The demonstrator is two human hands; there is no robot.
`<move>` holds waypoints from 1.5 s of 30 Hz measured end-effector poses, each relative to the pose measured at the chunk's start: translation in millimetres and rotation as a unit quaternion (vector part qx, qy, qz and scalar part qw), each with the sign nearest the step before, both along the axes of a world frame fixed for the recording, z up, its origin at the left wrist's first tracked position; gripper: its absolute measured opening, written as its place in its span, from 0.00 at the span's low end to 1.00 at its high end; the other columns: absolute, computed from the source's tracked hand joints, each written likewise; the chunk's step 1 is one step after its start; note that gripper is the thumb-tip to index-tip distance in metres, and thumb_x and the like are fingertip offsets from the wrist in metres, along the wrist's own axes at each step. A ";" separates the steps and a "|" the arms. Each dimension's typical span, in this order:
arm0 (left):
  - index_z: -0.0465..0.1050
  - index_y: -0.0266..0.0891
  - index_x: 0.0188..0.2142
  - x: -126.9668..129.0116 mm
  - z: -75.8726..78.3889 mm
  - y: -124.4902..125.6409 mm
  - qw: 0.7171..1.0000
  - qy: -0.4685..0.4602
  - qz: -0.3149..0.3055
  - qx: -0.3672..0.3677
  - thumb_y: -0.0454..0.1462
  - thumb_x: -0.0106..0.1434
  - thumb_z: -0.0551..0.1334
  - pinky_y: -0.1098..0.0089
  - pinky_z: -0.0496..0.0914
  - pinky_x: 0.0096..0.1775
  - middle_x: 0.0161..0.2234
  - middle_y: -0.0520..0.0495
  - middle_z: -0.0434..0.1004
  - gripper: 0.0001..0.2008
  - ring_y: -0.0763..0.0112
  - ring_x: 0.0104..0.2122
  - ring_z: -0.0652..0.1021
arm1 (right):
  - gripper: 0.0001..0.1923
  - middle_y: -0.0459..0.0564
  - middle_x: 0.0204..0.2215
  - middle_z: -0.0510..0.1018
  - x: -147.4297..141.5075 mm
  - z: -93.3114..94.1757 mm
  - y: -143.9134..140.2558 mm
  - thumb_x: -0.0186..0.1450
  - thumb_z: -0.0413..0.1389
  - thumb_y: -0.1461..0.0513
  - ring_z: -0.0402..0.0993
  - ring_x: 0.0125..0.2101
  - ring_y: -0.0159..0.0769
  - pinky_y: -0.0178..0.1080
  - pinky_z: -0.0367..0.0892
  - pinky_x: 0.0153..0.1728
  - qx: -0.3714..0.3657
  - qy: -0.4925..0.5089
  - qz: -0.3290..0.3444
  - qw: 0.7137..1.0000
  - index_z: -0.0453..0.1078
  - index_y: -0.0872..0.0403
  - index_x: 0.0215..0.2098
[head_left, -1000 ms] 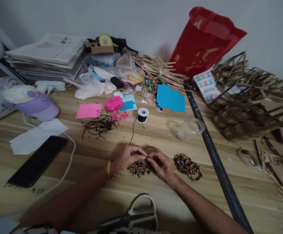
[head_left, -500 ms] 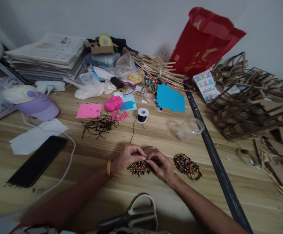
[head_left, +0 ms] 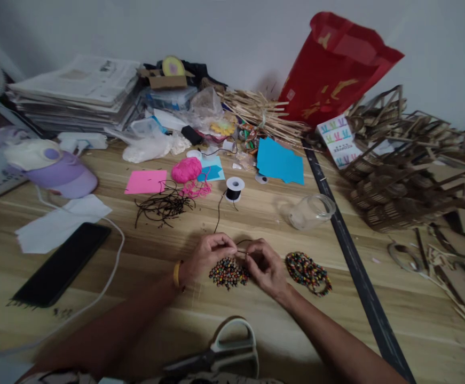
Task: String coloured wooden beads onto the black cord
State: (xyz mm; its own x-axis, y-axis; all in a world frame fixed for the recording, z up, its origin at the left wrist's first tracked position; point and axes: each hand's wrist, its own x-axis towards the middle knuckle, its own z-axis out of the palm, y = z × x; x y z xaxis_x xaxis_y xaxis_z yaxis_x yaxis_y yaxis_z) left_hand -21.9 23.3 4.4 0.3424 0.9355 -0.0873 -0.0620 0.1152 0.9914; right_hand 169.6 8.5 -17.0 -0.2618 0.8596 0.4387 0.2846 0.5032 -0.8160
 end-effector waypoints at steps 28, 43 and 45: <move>0.75 0.33 0.28 -3.3 1.2 1.5 0.998 -0.059 0.009 -0.017 0.38 0.53 0.68 0.71 0.70 0.37 0.30 0.46 0.80 0.08 0.69 0.32 0.78 | 0.09 0.48 0.34 0.72 23.4 0.9 20.3 0.66 0.49 0.57 0.69 0.38 0.36 0.41 0.64 0.44 -0.083 0.176 -0.188 0.963 0.68 0.53 0.38; 0.75 0.33 0.28 -1.6 2.0 0.7 0.994 0.017 0.010 0.106 0.37 0.57 0.65 0.71 0.67 0.36 0.28 0.46 0.76 0.07 0.70 0.31 0.74 | 0.14 0.50 0.37 0.77 -4.6 39.4 1.8 0.63 0.57 0.52 0.73 0.39 0.35 0.38 0.69 0.41 -0.277 0.096 0.086 0.952 0.69 0.52 0.41; 0.75 0.33 0.29 -1.5 1.3 0.2 0.991 0.025 0.009 0.132 0.36 0.58 0.64 0.72 0.67 0.36 0.29 0.46 0.76 0.06 0.70 0.32 0.75 | 0.14 0.49 0.35 0.76 -6.2 34.0 1.4 0.62 0.59 0.53 0.74 0.37 0.34 0.37 0.69 0.40 -0.289 0.109 0.094 0.946 0.69 0.52 0.40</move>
State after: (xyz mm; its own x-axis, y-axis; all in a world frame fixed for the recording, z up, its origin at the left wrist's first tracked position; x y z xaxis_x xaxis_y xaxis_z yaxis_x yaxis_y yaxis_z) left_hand -23.4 23.5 5.7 0.3273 0.9337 0.1455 -0.0126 -0.1496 0.9887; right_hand 163.4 9.9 17.1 -0.3915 0.9197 -0.0299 0.0284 -0.0204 -0.9994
